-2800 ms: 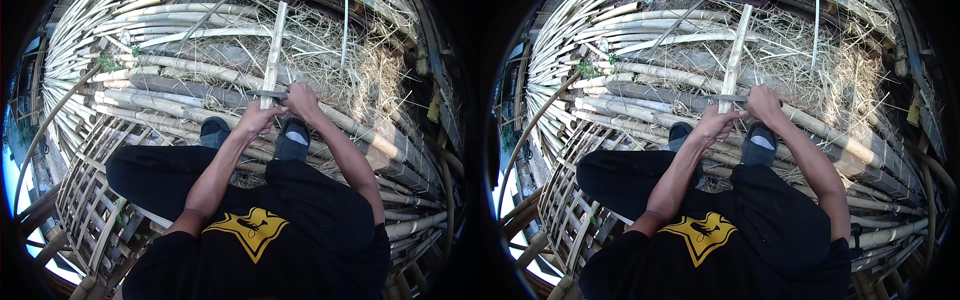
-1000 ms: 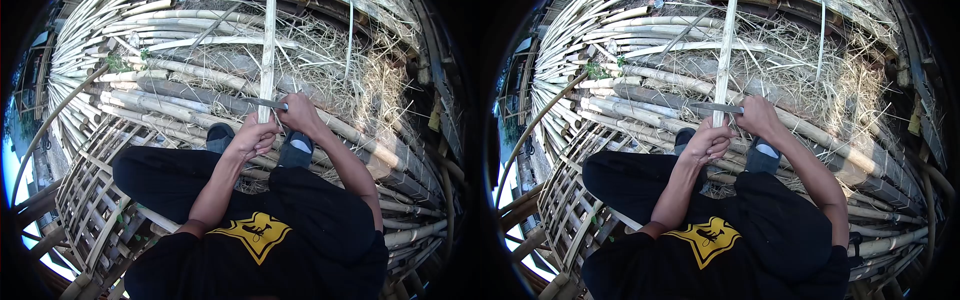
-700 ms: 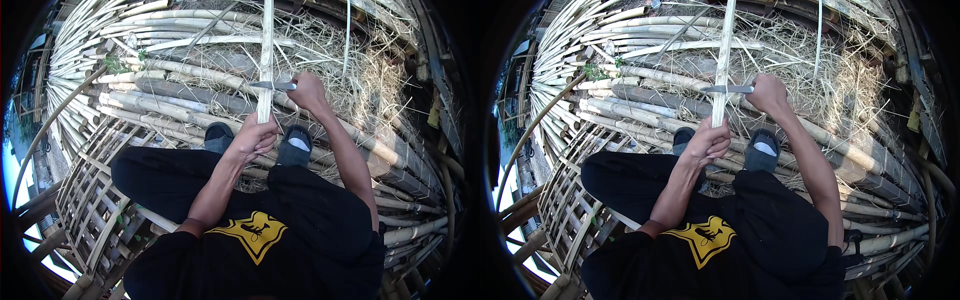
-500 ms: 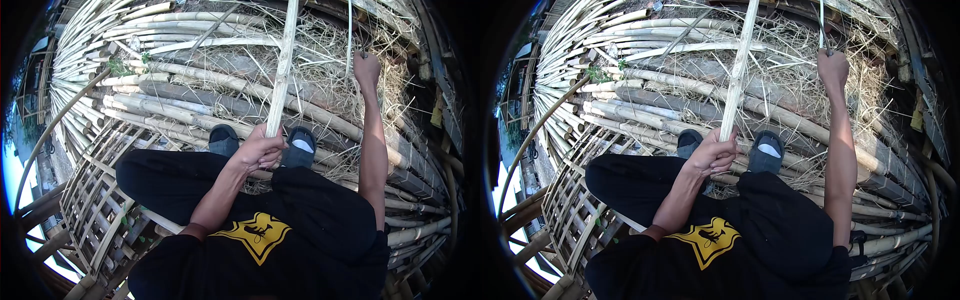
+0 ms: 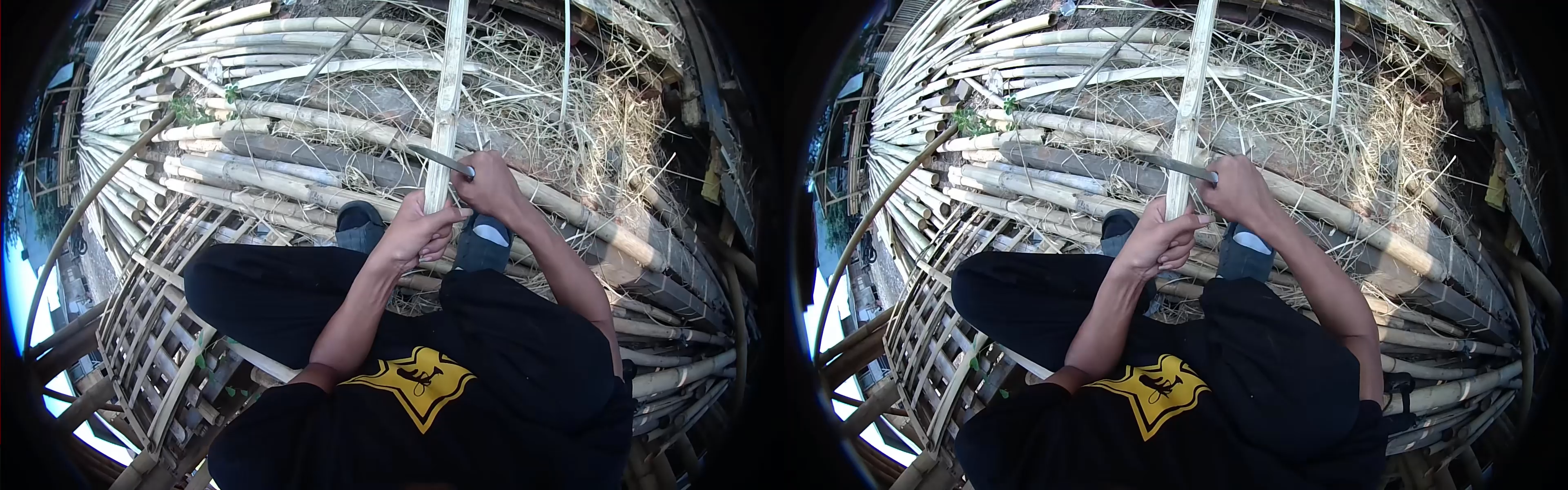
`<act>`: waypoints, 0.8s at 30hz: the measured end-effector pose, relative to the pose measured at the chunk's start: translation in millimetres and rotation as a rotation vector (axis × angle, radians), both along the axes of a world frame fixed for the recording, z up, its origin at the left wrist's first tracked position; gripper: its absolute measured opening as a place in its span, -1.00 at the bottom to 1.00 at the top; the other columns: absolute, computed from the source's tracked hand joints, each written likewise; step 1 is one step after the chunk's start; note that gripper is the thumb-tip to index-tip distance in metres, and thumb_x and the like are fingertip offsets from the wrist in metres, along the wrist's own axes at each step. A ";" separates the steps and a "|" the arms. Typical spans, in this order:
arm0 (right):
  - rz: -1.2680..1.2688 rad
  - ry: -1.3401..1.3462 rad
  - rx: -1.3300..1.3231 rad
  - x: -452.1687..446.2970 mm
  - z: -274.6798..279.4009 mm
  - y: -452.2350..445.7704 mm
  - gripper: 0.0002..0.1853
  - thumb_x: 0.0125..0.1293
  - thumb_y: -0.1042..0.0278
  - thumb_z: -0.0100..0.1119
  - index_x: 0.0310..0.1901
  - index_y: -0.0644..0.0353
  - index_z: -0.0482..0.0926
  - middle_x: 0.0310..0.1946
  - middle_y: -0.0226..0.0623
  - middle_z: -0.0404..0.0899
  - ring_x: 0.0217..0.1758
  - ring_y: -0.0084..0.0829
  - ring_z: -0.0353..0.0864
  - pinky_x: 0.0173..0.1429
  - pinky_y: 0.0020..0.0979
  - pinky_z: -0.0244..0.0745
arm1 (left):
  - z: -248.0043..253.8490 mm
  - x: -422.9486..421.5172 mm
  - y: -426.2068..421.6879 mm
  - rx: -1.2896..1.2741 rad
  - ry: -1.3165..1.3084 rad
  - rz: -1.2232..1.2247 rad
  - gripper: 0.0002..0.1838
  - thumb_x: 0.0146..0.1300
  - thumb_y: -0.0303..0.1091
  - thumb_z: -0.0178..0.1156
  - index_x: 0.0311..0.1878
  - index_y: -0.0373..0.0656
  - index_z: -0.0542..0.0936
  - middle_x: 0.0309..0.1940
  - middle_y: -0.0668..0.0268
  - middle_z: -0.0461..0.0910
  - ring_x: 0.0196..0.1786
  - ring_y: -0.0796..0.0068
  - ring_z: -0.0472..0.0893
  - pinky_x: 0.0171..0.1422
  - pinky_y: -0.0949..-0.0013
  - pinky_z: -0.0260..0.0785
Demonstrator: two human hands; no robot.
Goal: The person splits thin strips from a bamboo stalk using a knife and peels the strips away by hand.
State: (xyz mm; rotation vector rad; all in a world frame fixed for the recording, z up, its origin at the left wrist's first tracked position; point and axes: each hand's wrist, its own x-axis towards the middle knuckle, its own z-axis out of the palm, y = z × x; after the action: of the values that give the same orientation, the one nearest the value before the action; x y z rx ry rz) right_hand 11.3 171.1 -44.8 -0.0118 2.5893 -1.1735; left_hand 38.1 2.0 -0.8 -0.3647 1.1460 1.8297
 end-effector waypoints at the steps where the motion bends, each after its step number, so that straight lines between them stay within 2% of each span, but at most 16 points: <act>1: 0.011 -0.021 -0.003 0.6 1.3 -1.2 -0.77 0.01 0.30 0.15 -0.55 0.33 0.63 -0.62 0.09 0.55 -0.44 0.06 0.63 -0.25 -0.08 0.53 | -0.3 0.5 0.1 -0.001 -0.001 0.001 -0.75 0.28 -0.52 0.18 -0.41 -0.08 0.30 -0.79 0.55 0.15 -0.87 0.78 0.10 -0.83 0.57 -0.14; 4: 0.113 0.067 0.095 4.5 -3.3 -1.1 -0.78 0.00 0.30 0.17 -0.55 0.32 0.64 -0.59 0.10 0.57 -0.45 0.05 0.63 -0.23 -0.10 0.56 | 0.3 -1.9 1.7 -0.016 -0.003 0.022 -0.75 0.29 -0.46 0.21 -0.41 -0.09 0.32 -0.80 0.56 0.14 -0.85 0.79 0.10 -0.80 0.58 -0.15; 6: 0.147 0.094 0.055 5.5 -2.6 -4.2 -0.78 -0.03 0.29 0.21 -0.52 0.33 0.64 -0.55 0.13 0.58 -0.44 0.07 0.64 -0.22 -0.10 0.59 | 3.1 -4.8 2.9 -0.081 0.043 0.035 -0.76 0.27 -0.45 0.24 -0.40 -0.10 0.34 -0.77 0.56 0.18 -0.83 0.80 0.10 -0.76 0.60 -0.15; 8: 0.118 0.023 0.262 3.3 -3.7 -7.3 -0.76 -0.05 0.29 0.23 -0.50 0.36 0.63 -0.55 0.15 0.59 -0.41 0.06 0.65 -0.22 -0.09 0.59 | -0.2 -3.6 5.6 -0.143 0.085 0.036 -0.77 0.27 -0.45 0.25 -0.37 -0.10 0.34 -0.75 0.56 0.19 -0.81 0.81 0.11 -0.75 0.60 -0.15; 9: 0.095 0.070 0.299 2.5 -7.3 -7.2 -0.74 -0.08 0.28 0.26 -0.51 0.37 0.63 -0.55 0.14 0.59 -0.40 0.06 0.67 -0.23 -0.08 0.60 | -2.3 -1.9 5.6 -0.206 0.125 0.034 -0.77 0.26 -0.45 0.25 -0.34 -0.11 0.34 -0.73 0.56 0.21 -0.80 0.82 0.11 -0.73 0.61 -0.15; 13: 0.051 0.029 0.250 -0.3 -12.9 -7.4 -0.74 -0.08 0.25 0.29 -0.50 0.34 0.64 -0.56 0.13 0.59 -0.39 0.05 0.67 -0.23 -0.09 0.61 | -11.5 -2.8 1.9 -0.169 0.128 0.047 -0.77 0.25 -0.51 0.23 -0.28 -0.11 0.32 -0.69 0.55 0.22 -0.78 0.83 0.13 -0.74 0.60 -0.15; 16: -0.017 0.092 0.342 -16.1 -18.6 6.7 -0.75 -0.07 0.23 0.28 -0.51 0.31 0.65 -0.56 0.11 0.60 -0.41 0.04 0.67 -0.25 -0.11 0.61 | -14.3 -1.1 -0.3 -0.129 0.048 -0.011 -0.77 0.24 -0.56 0.18 -0.24 -0.11 0.30 -0.70 0.56 0.20 -0.77 0.83 0.13 -0.74 0.59 -0.16; 18: -0.196 0.116 0.417 -33.0 -18.7 32.6 -0.77 -0.02 0.23 0.22 -0.54 0.25 0.66 -0.57 0.08 0.60 -0.42 0.01 0.68 -0.27 -0.12 0.60 | -12.9 8.0 1.8 -0.056 0.029 -0.017 -0.79 0.24 -0.60 0.14 -0.27 -0.10 0.30 -0.70 0.56 0.20 -0.77 0.83 0.11 -0.74 0.58 -0.16; 21: -0.184 0.144 0.463 -33.7 -10.9 36.9 -0.74 0.04 0.19 0.17 -0.57 0.22 0.66 -0.58 0.05 0.60 -0.42 -0.01 0.68 -0.27 -0.13 0.60 | -8.7 -0.7 4.9 -0.057 0.002 -0.016 -0.80 0.24 -0.61 0.12 -0.30 -0.10 0.32 -0.70 0.56 0.19 -0.77 0.83 0.10 -0.74 0.58 -0.17; 24: -0.245 0.203 0.528 -41.1 -27.2 47.8 -0.73 0.08 0.17 0.17 -0.52 0.20 0.69 -0.58 0.00 0.61 -0.42 -0.01 0.68 -0.26 -0.13 0.60 | -5.6 0.9 5.0 -0.060 -0.001 -0.014 -0.81 0.24 -0.62 0.11 -0.30 -0.10 0.33 -0.71 0.56 0.19 -0.78 0.82 0.09 -0.74 0.58 -0.16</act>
State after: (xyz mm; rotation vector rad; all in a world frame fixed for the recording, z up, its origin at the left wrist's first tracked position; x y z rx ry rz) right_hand -29.8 219.0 -72.0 0.3218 3.0705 -0.5409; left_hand 39.0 7.0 -6.3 -0.3913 1.2019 1.7857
